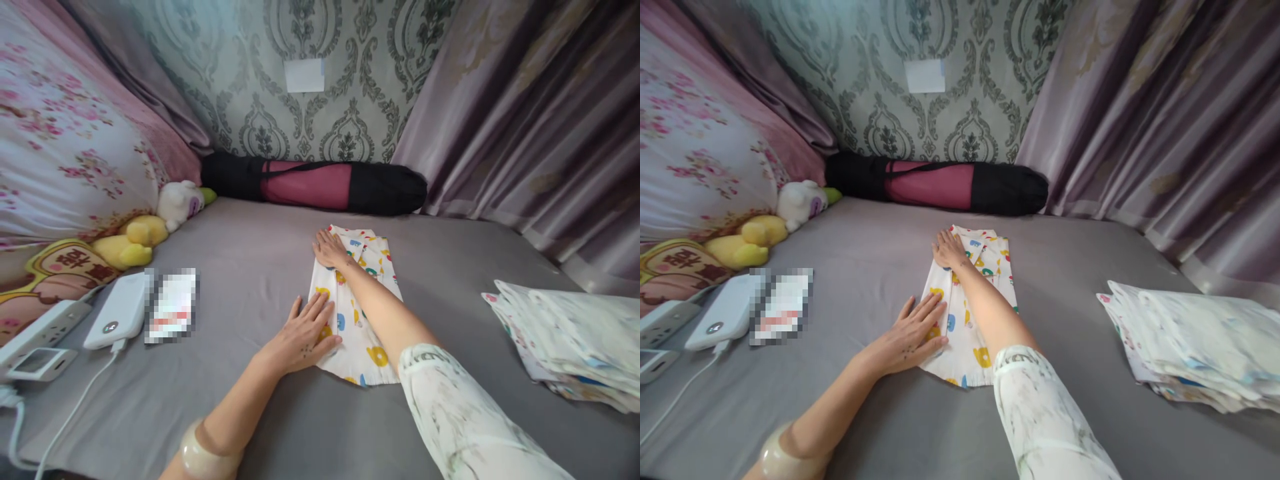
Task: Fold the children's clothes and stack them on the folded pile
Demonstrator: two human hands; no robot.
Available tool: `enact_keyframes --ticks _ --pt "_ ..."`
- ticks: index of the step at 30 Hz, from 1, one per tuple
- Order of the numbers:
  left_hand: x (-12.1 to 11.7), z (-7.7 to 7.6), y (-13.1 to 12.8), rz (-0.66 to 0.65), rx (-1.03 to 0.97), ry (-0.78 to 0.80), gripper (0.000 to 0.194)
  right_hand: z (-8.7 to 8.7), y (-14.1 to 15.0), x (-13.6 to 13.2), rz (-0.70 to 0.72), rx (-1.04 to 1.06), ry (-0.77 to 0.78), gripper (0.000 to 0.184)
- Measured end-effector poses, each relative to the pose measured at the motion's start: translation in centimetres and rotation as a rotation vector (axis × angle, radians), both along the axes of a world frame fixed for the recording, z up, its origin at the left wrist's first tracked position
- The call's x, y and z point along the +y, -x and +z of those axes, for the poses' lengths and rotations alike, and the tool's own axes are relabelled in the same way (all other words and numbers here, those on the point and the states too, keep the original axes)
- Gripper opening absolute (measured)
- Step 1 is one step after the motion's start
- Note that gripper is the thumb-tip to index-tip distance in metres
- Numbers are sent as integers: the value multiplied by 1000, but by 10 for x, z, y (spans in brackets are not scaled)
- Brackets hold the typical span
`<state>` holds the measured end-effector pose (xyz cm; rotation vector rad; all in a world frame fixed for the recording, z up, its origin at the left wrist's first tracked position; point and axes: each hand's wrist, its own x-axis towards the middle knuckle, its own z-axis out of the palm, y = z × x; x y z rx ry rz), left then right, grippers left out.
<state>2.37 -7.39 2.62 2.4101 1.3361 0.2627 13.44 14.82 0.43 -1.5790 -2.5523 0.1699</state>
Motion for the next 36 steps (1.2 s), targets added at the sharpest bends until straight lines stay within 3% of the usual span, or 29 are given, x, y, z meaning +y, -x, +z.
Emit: enact_keyframes --ticks 6,11,18,23,28,31,36 --pt "-1 4 -2 12 24 5 67 2 -4 4 3 53 75 61" --pt "-1 6 -2 31 -4 -36 65 7 -15 8 -153 93 -73 59" --pt "-1 0 -1 1 -6 -56 64 -5 -20 9 -189 61 -16 58" --pt "-1 1 -1 0 -1 -74 62 2 -24 10 -189 130 -23 56" --pt "-2 2 -1 0 4 -79 63 12 -50 11 -433 182 -134 57" --pt "-1 2 -1 1 23 -62 65 9 -69 11 -579 157 -90 62" --pt "-1 1 -1 -1 11 -59 65 -6 -81 10 -633 98 -24 66"
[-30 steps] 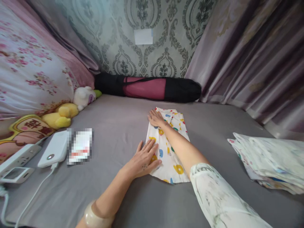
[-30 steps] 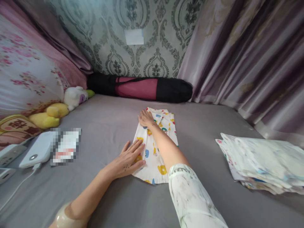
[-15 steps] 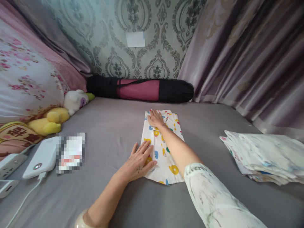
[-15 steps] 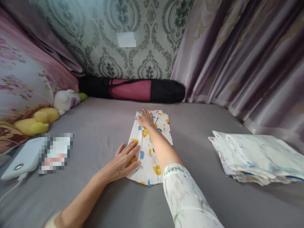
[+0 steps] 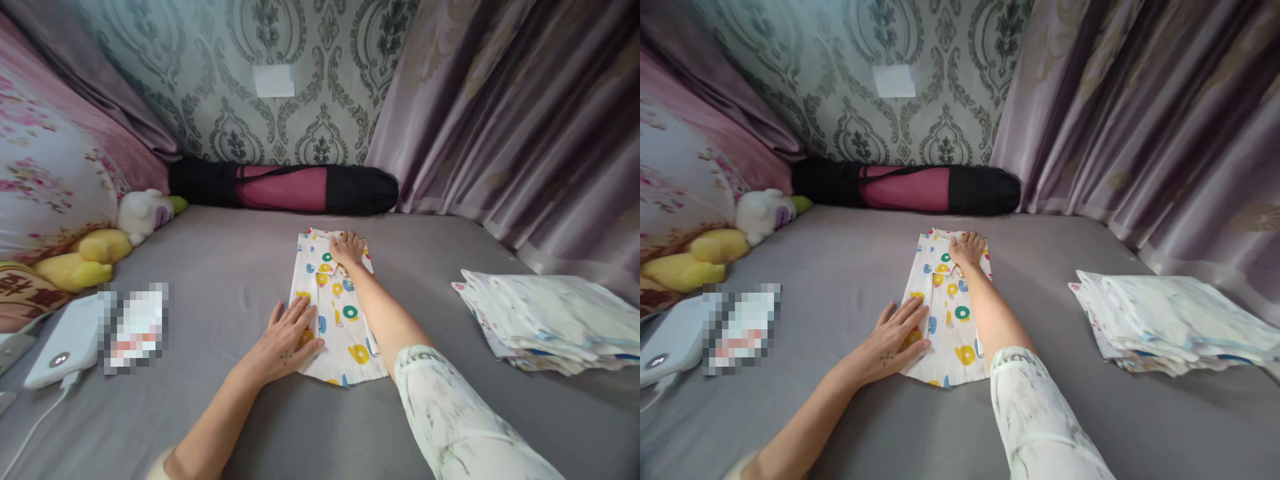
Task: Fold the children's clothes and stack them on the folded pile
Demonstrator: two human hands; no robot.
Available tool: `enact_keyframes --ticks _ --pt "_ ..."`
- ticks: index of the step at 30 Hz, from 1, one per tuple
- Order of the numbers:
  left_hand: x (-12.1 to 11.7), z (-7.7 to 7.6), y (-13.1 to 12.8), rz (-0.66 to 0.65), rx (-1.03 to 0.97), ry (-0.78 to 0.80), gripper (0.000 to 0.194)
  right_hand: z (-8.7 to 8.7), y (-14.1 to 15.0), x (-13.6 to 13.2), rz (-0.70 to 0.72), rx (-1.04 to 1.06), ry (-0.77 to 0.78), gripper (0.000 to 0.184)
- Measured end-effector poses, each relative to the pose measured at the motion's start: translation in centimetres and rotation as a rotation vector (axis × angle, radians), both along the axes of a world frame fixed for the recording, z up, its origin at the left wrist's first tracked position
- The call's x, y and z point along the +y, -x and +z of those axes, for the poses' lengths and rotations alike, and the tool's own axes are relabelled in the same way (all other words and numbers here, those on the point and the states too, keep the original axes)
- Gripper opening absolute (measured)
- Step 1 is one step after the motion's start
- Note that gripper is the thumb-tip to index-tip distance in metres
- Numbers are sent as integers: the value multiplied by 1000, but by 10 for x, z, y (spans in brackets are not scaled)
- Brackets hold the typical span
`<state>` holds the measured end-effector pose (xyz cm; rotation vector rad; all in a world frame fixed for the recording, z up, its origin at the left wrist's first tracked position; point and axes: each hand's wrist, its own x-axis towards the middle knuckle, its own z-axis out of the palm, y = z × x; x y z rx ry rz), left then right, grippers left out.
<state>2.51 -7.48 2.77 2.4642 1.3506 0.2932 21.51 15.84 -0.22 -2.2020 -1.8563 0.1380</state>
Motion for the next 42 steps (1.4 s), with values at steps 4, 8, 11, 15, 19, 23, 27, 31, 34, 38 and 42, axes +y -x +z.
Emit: enact_keyframes --ticks 4,8,11,15,19,23,27,31,34,38,42 --pt "0 -1 0 6 -18 -4 64 0 -1 1 9 -5 -2 66" --pt "1 2 0 19 -79 -22 56 13 -2 -3 41 46 46 64" --pt "6 1 1 124 -133 -63 45 18 5 -14 164 43 29 63" --pt "15 -3 7 344 -266 -163 37 12 22 -33 358 -3 38 61" --pt "21 -4 15 486 -375 -160 34 5 28 -39 359 -31 51 58" --pt "22 -2 17 586 -434 -110 34 8 26 -38 356 -35 78 58" --pt "22 0 17 640 -446 -48 35 17 34 -50 392 -74 23 57" --pt "22 1 18 674 -462 -36 37 17 53 -75 521 -47 13 61" --pt "23 1 18 682 -465 -35 37 11 61 -88 524 -31 57 62" --pt "24 0 19 690 -470 -46 36 6 60 -87 509 -35 54 62" --pt "24 0 20 695 -483 -56 36 14 59 -90 537 -43 64 61"
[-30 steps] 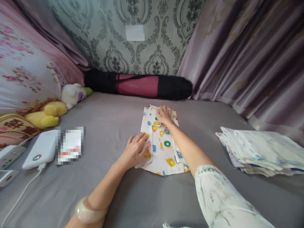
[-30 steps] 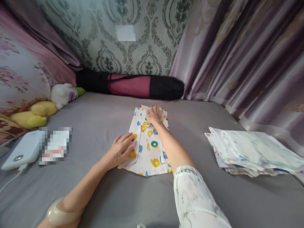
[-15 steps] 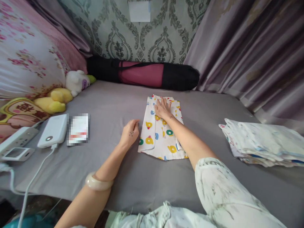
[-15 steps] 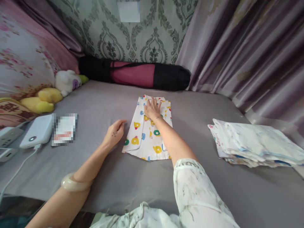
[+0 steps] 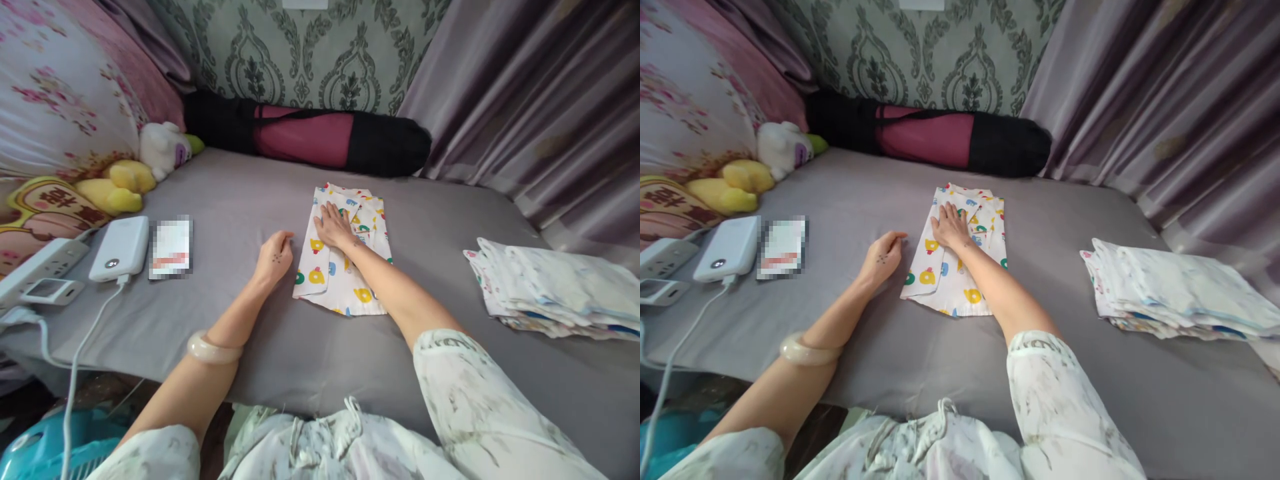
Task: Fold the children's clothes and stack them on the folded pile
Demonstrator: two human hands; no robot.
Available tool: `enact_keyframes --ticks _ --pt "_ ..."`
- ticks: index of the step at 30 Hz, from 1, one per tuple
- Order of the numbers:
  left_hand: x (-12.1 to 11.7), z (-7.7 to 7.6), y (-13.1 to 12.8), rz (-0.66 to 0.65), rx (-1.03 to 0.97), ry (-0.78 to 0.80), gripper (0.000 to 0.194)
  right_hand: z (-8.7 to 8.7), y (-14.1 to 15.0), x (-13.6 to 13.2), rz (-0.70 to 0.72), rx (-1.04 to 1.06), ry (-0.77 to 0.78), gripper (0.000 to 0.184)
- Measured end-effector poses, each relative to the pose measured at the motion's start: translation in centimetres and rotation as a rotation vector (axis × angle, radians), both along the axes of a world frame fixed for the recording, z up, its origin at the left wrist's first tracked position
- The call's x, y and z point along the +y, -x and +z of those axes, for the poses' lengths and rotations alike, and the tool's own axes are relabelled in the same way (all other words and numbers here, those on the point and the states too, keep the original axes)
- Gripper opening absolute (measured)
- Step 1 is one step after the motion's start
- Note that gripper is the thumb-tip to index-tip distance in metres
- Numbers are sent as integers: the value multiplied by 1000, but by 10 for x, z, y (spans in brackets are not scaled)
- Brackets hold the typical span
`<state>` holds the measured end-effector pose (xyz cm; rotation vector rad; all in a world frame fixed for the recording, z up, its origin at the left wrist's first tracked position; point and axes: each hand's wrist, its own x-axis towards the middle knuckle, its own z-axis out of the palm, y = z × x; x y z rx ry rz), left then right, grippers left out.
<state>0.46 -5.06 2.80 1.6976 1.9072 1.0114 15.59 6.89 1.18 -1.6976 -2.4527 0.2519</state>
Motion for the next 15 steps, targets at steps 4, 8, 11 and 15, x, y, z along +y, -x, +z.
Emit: enact_keyframes --ticks 4,8,11,15 --pt "0 0 2 33 -24 -7 36 13 4 -41 117 18 -64 61" --pt "0 1 4 65 -42 -23 36 15 8 -101 306 36 4 63" --pt "0 0 4 66 -41 -12 36 9 9 -125 313 31 40 63" --pt "0 -1 4 32 -35 -7 36 11 8 -122 333 82 93 63"
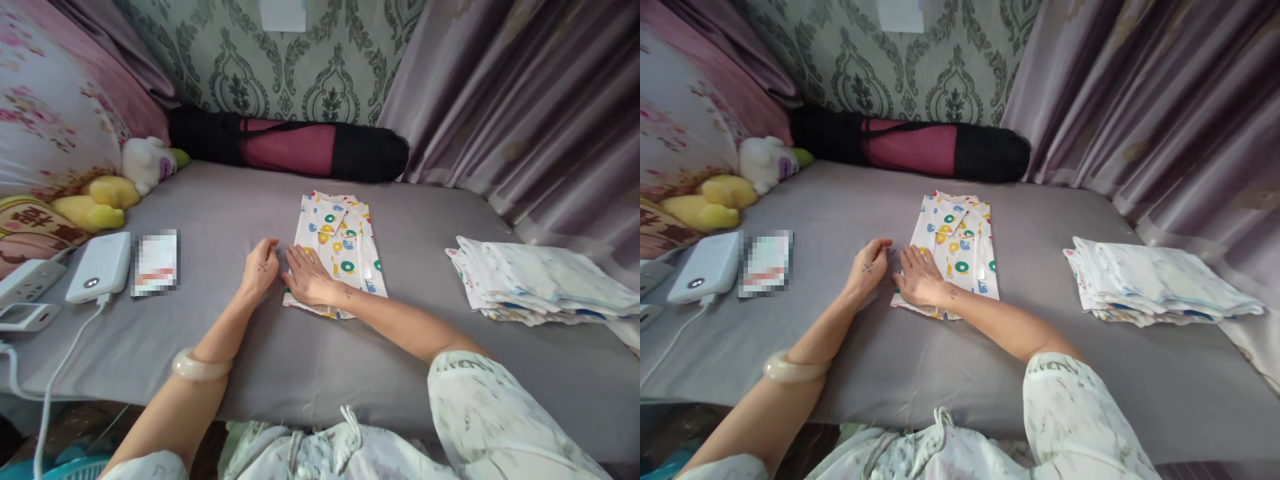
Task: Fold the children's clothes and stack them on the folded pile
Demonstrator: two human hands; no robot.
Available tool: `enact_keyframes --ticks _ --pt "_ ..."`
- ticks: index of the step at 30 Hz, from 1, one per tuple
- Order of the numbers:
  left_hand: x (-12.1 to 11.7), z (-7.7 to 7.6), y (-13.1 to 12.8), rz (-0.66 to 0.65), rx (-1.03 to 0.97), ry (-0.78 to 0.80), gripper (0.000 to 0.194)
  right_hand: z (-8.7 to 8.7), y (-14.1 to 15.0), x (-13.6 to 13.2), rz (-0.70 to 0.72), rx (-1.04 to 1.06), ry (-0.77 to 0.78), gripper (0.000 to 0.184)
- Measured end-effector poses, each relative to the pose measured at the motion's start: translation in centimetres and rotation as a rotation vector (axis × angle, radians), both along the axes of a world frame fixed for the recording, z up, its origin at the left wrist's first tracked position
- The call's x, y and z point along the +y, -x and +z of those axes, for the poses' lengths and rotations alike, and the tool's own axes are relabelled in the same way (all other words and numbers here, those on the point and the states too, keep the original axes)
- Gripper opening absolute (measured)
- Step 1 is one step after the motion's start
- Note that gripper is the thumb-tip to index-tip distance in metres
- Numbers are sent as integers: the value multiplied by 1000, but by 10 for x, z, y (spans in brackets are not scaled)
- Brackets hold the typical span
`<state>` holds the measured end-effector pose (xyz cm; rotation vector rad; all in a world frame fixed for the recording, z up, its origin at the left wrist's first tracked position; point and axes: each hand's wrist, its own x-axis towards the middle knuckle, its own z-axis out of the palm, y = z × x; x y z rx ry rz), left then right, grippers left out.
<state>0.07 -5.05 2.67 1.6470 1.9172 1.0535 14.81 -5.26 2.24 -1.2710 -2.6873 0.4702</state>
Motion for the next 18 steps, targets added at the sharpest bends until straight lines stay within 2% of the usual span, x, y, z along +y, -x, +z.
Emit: enact_keyframes --ticks 3,6,8,10,14,18 --pt "-2 0 -2 -59 23 -16 36 9 -12 21 -23 61 47 64" --pt "-7 3 -7 -156 76 -34 36 13 -37 51 -200 64 -44 62" --pt "-10 5 -11 -265 119 -58 37 10 -56 72 -361 4 -77 61" --pt "-12 4 -14 -389 174 -87 38 3 -72 89 -434 -49 -86 61" --pt "-13 -3 -15 -539 301 -86 41 -14 -83 102 -461 -98 -71 62" --pt "-12 -11 -15 -614 387 -25 44 -18 -81 101 -461 -87 -86 62"
